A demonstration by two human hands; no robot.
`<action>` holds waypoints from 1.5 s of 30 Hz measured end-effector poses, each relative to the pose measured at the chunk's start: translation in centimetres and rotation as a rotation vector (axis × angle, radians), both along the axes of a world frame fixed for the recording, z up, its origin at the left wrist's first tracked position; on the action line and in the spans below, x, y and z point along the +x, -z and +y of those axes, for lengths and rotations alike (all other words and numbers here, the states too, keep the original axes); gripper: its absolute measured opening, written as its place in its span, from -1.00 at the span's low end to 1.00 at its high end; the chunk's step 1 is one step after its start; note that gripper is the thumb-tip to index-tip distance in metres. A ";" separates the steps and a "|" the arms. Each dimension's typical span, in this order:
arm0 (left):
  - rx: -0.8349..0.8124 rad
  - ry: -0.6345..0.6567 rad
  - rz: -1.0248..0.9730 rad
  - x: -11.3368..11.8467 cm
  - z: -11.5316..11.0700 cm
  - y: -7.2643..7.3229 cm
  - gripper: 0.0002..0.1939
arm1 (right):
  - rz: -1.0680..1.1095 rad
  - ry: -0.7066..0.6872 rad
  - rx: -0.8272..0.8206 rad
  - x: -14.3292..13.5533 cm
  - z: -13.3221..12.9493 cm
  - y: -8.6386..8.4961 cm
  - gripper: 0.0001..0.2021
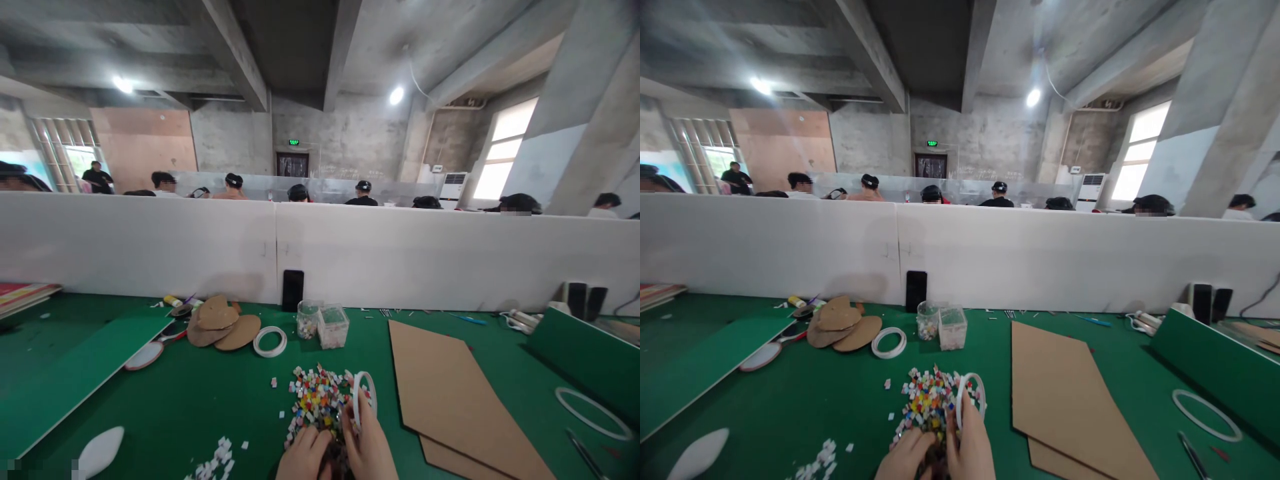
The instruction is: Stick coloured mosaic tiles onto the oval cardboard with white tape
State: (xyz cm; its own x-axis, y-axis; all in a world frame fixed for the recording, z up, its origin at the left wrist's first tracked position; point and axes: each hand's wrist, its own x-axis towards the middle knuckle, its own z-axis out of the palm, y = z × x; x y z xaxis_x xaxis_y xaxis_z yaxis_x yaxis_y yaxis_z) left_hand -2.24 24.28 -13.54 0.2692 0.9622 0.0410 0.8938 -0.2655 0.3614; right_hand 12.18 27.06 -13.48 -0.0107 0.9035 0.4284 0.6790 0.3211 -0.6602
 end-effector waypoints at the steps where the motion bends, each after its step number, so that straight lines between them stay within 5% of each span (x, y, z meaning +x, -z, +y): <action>1: -0.004 0.002 -0.022 0.0 -0.2 -0.5 -0.59 | 0.012 0.005 -0.014 0.1 -0.1 -0.3 -0.58; 6: 0.079 -0.068 -0.215 -0.7 -1.2 -2.7 -0.72 | 0.102 -0.036 -0.030 0.4 -0.7 -2.3 -0.58; 14: 0.048 -0.183 -0.446 -3.1 -1.1 -3.7 -0.71 | 0.124 -0.118 -0.161 0.5 -1.2 -3.8 -0.60; 21: -0.146 0.074 -0.348 -5.4 -1.3 -5.8 -0.83 | 0.067 -0.264 -0.195 0.1 -1.7 -4.2 -0.47; 30: -0.112 0.128 -0.309 -5.2 -0.9 -4.9 -0.87 | -0.053 -0.442 -0.254 -0.1 -2.4 -4.0 -0.41; 45: 0.022 0.088 -0.332 -5.0 -1.0 -4.6 -0.71 | -0.042 -0.422 -0.251 -0.3 -2.2 -3.2 -0.42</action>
State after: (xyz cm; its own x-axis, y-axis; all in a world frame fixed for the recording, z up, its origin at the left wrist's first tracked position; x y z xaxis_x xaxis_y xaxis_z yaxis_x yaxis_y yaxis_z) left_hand -7.19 23.24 -8.90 0.3197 0.9337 0.1609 0.7016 -0.3474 0.6221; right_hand 11.87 24.89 -10.24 -0.4108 0.8919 0.1891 0.5516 0.4083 -0.7273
